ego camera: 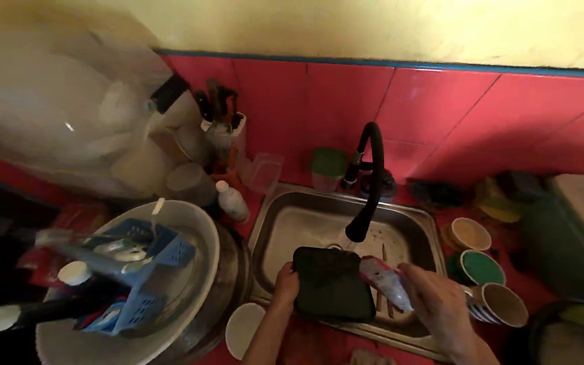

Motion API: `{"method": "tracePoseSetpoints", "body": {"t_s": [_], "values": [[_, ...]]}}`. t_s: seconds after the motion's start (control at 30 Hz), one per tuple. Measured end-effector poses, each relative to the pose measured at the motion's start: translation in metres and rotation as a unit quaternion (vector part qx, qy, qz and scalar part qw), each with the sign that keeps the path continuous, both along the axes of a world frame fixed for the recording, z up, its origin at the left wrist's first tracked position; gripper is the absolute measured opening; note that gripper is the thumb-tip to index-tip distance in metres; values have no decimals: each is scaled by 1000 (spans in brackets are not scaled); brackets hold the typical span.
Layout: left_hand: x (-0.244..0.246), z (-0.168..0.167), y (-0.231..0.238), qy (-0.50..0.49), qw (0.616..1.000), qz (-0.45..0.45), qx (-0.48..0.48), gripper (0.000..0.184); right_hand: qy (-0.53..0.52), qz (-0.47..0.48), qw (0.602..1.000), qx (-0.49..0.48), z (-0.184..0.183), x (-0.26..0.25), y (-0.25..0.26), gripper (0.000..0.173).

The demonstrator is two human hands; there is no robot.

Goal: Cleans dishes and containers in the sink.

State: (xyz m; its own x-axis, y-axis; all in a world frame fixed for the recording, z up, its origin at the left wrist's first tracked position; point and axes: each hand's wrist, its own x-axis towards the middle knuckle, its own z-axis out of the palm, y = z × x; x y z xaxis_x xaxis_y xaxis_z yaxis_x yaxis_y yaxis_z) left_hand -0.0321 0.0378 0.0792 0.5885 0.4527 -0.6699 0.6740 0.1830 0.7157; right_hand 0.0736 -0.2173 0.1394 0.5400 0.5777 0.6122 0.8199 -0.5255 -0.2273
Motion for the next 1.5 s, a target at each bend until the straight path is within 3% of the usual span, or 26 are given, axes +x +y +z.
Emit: {"method": "tracePoseSetpoints", "body": {"t_s": [0.13,0.27,0.43,0.6,0.73,0.83,0.97,1.03,1.17,1.33,1.43,1.5], "values": [[-5,3,-1,-12,999,-26,-14,38,-44,53,995,-76,-11,-15,1,29],[-11,8,-5,-36,999,-19,-26,38,-44,27,998,-48,5,-21,-4,29],[-8,8,-7,-47,998,-26,-20,39,-55,38,995,-69,-9,-29,-4,29],[-7,4,-13,-52,998,-34,-29,39,-47,12,999,-12,14,-34,6,27],[-4,5,-11,-51,997,-43,-26,39,-41,-24,996,78,27,-35,13,28],[-5,9,-8,-46,998,-41,-18,38,9,-86,977,194,28,-35,11,40],[-11,9,-1,-38,998,-36,-20,39,72,-189,899,389,8,-5,13,36],[-15,11,2,-31,999,-35,-22,39,97,-221,871,429,-4,24,15,38],[-21,18,6,-24,998,-51,-14,40,83,-286,885,358,-36,110,16,41],[-23,19,9,-28,999,-30,-7,41,225,-322,902,178,-53,215,27,35],[-19,14,9,-20,1000,-7,-12,40,313,-268,908,68,-74,242,32,43],[-15,12,6,-17,1000,6,-6,41,334,-246,907,77,-77,223,41,56]]}}
